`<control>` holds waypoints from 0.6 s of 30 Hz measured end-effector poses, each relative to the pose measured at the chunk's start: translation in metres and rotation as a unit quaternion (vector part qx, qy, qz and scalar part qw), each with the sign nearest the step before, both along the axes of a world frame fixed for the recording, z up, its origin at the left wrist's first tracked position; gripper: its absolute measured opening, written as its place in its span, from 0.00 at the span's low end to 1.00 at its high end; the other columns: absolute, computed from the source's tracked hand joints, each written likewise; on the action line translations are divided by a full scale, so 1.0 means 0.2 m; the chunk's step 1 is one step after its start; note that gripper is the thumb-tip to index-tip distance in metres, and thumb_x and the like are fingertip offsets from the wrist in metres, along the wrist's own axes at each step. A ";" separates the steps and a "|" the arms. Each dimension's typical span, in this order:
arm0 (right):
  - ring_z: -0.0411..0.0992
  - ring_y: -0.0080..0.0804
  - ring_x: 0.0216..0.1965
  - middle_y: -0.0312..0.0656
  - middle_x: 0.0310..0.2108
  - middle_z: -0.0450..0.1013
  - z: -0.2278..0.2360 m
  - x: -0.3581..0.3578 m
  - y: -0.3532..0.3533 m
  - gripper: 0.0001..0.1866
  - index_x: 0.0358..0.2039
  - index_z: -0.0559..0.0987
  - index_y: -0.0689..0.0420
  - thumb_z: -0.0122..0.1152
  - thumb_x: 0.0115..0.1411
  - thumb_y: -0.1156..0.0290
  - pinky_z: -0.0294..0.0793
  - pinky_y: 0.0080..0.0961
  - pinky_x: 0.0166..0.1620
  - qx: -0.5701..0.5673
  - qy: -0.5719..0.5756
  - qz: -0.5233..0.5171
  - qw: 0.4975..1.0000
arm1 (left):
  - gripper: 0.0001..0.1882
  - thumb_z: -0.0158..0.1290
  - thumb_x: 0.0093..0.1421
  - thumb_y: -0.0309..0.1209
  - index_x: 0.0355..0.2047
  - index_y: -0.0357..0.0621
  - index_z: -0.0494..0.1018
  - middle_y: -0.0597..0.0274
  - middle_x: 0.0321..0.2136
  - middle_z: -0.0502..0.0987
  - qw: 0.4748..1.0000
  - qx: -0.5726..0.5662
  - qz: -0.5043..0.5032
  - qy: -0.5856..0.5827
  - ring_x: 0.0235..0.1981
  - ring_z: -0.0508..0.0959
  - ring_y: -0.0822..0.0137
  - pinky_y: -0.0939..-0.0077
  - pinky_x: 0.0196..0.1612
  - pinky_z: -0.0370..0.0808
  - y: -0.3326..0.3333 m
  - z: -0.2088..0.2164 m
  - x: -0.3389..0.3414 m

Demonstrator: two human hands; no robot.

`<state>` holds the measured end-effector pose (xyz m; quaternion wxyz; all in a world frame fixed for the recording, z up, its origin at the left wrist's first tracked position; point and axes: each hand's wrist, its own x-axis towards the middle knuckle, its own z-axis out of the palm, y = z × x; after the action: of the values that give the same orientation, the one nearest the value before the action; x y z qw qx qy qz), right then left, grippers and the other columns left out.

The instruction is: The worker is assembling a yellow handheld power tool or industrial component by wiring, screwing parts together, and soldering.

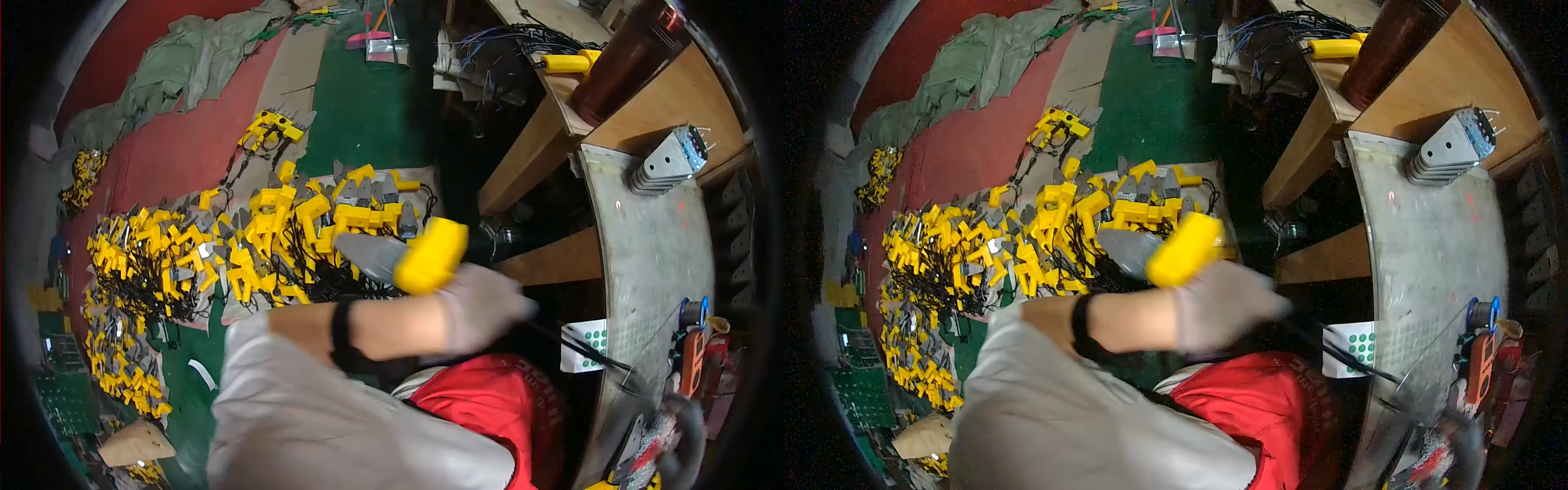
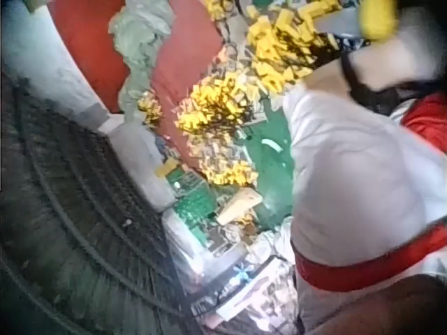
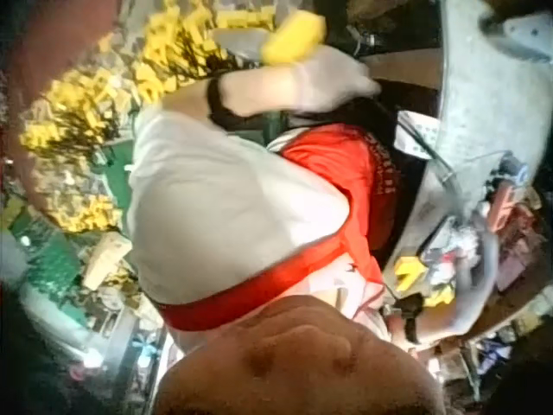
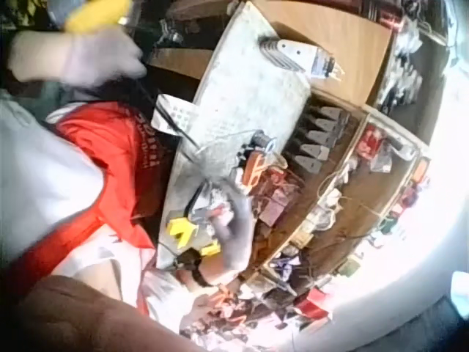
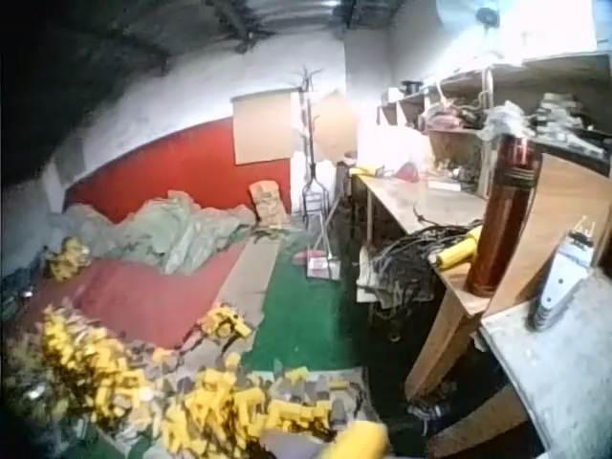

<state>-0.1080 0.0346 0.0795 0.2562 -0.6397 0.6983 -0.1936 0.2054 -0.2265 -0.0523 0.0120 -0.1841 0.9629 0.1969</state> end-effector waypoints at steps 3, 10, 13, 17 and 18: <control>0.68 0.47 0.56 0.52 0.53 0.70 0.44 0.72 -0.16 0.20 0.50 0.75 0.63 0.58 0.55 0.76 0.63 0.33 0.58 0.155 0.110 0.007 0.982 | 0.12 0.53 0.49 0.25 0.35 0.50 0.79 0.56 0.34 0.78 0.975 -0.063 0.058 -0.204 0.42 0.79 0.55 0.59 0.41 0.74 -0.33 -0.44 0.42; 0.73 0.49 0.44 0.52 0.43 0.74 0.43 1.02 -0.20 0.16 0.43 0.80 0.60 0.60 0.53 0.71 0.73 0.37 0.47 0.065 0.063 -0.005 0.996 | 0.13 0.51 0.51 0.26 0.37 0.46 0.79 0.52 0.29 0.81 0.941 -0.084 0.046 -0.324 0.33 0.81 0.48 0.55 0.35 0.77 -0.40 -0.62 0.46; 0.75 0.36 0.38 0.40 0.35 0.75 0.42 0.99 -0.16 0.19 0.50 0.79 0.47 0.63 0.55 0.65 0.77 0.30 0.38 0.151 -0.102 0.019 0.983 | 0.12 0.48 0.53 0.25 0.37 0.43 0.75 0.47 0.33 0.77 0.991 -0.013 -0.115 -0.070 0.39 0.77 0.45 0.52 0.38 0.73 -0.20 -0.23 0.18; 0.75 0.34 0.32 0.40 0.29 0.76 0.10 1.26 -0.08 0.16 0.47 0.80 0.47 0.61 0.59 0.61 0.77 0.30 0.34 -0.551 0.227 -0.392 0.701 | 0.21 0.55 0.46 0.18 0.43 0.43 0.75 0.52 0.38 0.77 0.918 0.062 -0.344 0.185 0.41 0.76 0.49 0.58 0.45 0.73 0.24 0.27 -0.30; 0.75 0.34 0.32 0.40 0.29 0.76 0.19 1.21 0.03 0.15 0.47 0.80 0.47 0.61 0.59 0.62 0.77 0.30 0.34 -0.501 0.268 -0.417 0.709 | 0.23 0.56 0.45 0.18 0.45 0.44 0.74 0.53 0.40 0.77 0.892 0.076 -0.390 0.217 0.43 0.76 0.50 0.58 0.46 0.73 0.34 0.34 -0.39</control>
<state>0.1345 0.0410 0.1168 -0.4073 -0.3428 0.7335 -0.4226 0.1278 -0.1587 0.0167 -0.1079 0.2550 0.9181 0.2837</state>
